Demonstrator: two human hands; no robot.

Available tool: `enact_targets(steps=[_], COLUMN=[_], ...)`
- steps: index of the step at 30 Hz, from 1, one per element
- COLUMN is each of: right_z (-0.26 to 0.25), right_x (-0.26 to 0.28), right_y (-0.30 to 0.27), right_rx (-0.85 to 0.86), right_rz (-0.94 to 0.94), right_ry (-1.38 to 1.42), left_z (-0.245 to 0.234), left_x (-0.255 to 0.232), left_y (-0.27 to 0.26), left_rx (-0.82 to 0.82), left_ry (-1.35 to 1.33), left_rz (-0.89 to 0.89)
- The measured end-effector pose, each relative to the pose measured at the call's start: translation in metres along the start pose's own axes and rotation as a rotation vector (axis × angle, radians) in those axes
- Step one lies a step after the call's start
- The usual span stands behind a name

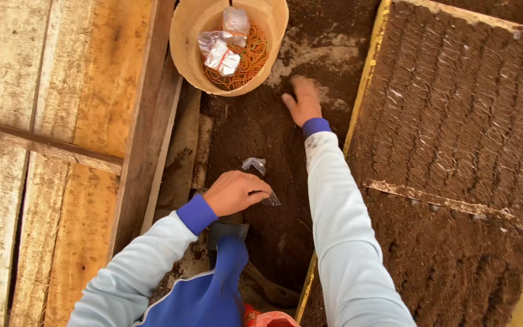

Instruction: The person takes small items from a container and places them into a soil-filled tray. They then cover the items with soil and smooth the surface of the tray.

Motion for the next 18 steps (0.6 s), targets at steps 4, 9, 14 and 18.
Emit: enact_targets(steps=[4, 9, 14, 18], right_z=[0.03, 0.045, -0.028, 0.038], right_x=[0.011, -0.038, 0.072, -0.064], right_y=[-0.021, -0.047, -0.156, -0.115], right_rx=[0.189, 0.135, 0.074, -0.102], right_rz=[-0.13, 0.102, 0.197, 0.314], right_ry=[0.051, 0.689, 0.39, 0.515], left_z=[0.029, 0.04, 0.053, 0.066], left_x=[0.015, 0.015, 0.023, 0.029], left_y=[0.02, 0.046, 0.041, 0.039], left_rx=[0.01, 0.037, 0.067, 0.11], left_ry=[0.021, -0.111, 0.369, 0.017], left_rz=[0.004, 0.134, 0.249, 0.197])
Point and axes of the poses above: each hand's wrist, its own y-axis towards the middle knuckle, its own z-axis out of the palm, x = y × z, the point moved 3 cm from there along y, towards the middle knuckle, and after that the axes turned 8 degrees about x, right-handed, at the moved point
